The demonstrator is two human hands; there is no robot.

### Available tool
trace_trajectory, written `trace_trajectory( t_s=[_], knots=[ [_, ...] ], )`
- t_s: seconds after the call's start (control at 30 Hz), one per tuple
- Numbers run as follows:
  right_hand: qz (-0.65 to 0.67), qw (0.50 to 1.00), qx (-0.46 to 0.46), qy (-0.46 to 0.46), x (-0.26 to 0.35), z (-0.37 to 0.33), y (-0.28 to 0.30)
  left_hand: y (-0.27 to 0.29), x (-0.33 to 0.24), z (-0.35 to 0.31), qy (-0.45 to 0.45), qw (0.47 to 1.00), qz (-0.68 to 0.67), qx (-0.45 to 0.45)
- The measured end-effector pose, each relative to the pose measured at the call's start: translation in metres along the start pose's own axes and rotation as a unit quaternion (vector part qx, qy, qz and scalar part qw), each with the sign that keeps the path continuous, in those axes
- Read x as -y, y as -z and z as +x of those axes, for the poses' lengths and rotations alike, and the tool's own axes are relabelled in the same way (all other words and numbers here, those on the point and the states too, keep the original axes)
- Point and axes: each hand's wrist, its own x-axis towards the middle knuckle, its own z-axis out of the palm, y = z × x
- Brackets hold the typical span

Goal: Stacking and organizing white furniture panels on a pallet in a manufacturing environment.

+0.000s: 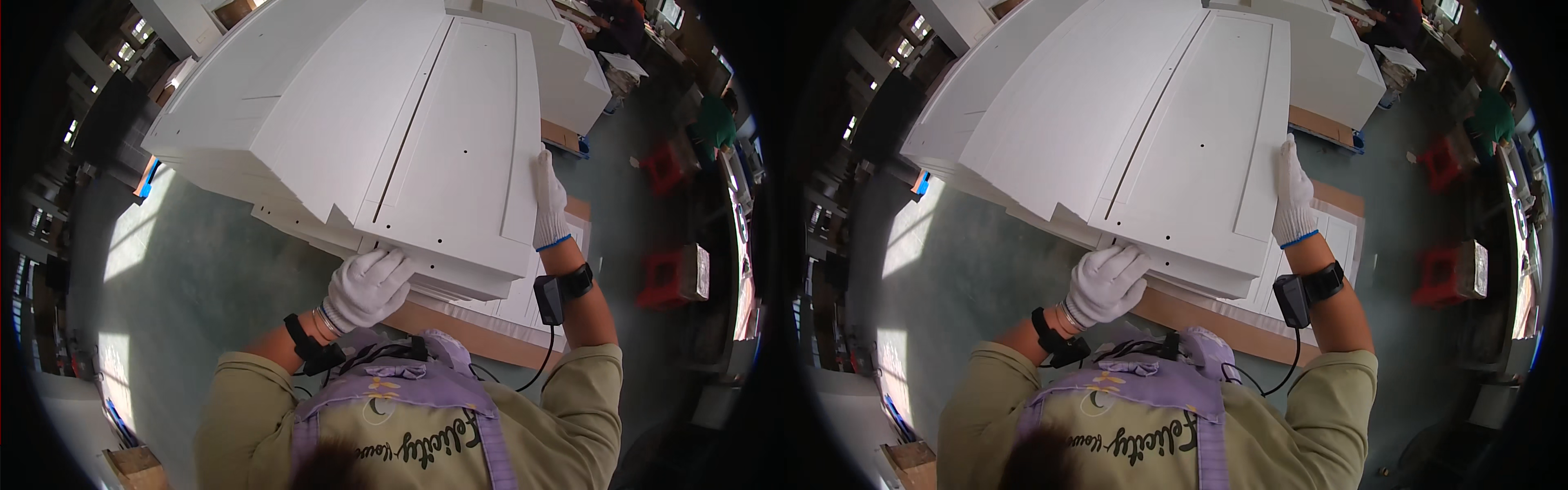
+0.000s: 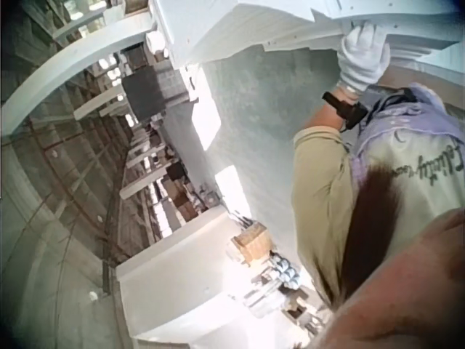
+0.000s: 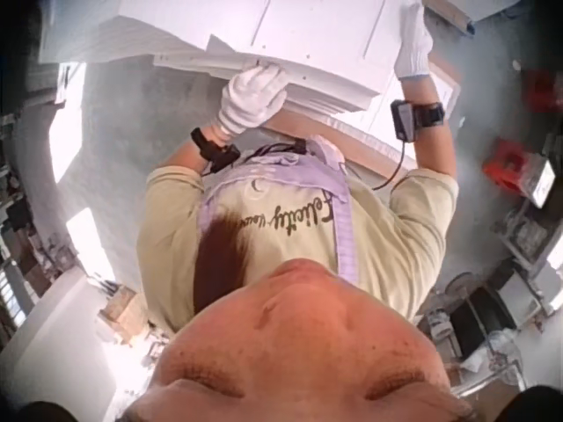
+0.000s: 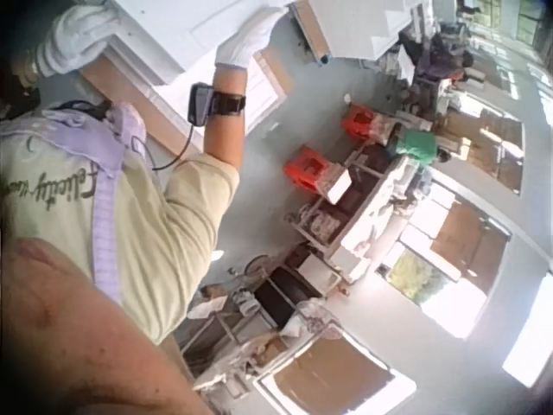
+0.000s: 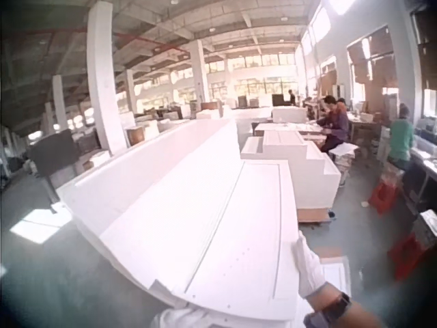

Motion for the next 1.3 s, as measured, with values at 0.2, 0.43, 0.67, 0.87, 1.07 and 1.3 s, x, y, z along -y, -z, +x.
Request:
trace_trajectory(
  t_s=[0.2, 0.43, 0.67, 0.87, 1.07, 1.3],
  knots=[
    [0.019, 0.998, 0.052, 0.006, -0.021, -0.068, 0.002, -0.003, -0.002, -0.016, 0.024, 0.999, -0.007, -0.038],
    [0.019, 1.0, -0.011, 0.007, -0.037, -0.108, 0.019, -0.005, -0.007, -0.022, 0.04, 0.995, -0.028, -0.085],
    [-0.31, 0.925, 0.015, 0.219, -0.055, -0.14, 0.027, 0.002, 0.003, -0.012, 0.149, 0.978, -0.098, -0.105],
    [-0.632, 0.639, 0.006, 0.439, -0.068, -0.129, 0.065, 0.009, 0.003, 0.0, 0.25, 0.954, -0.149, -0.069],
    [-0.651, 0.604, -0.019, 0.459, -0.069, -0.135, 0.051, 0.004, 0.006, 0.0, 0.249, 0.956, -0.119, -0.098],
    [-0.587, 0.737, -0.087, 0.323, -0.063, -0.142, 0.039, 0.002, 0.004, 0.001, 0.26, 0.956, -0.105, -0.081]
  ],
)
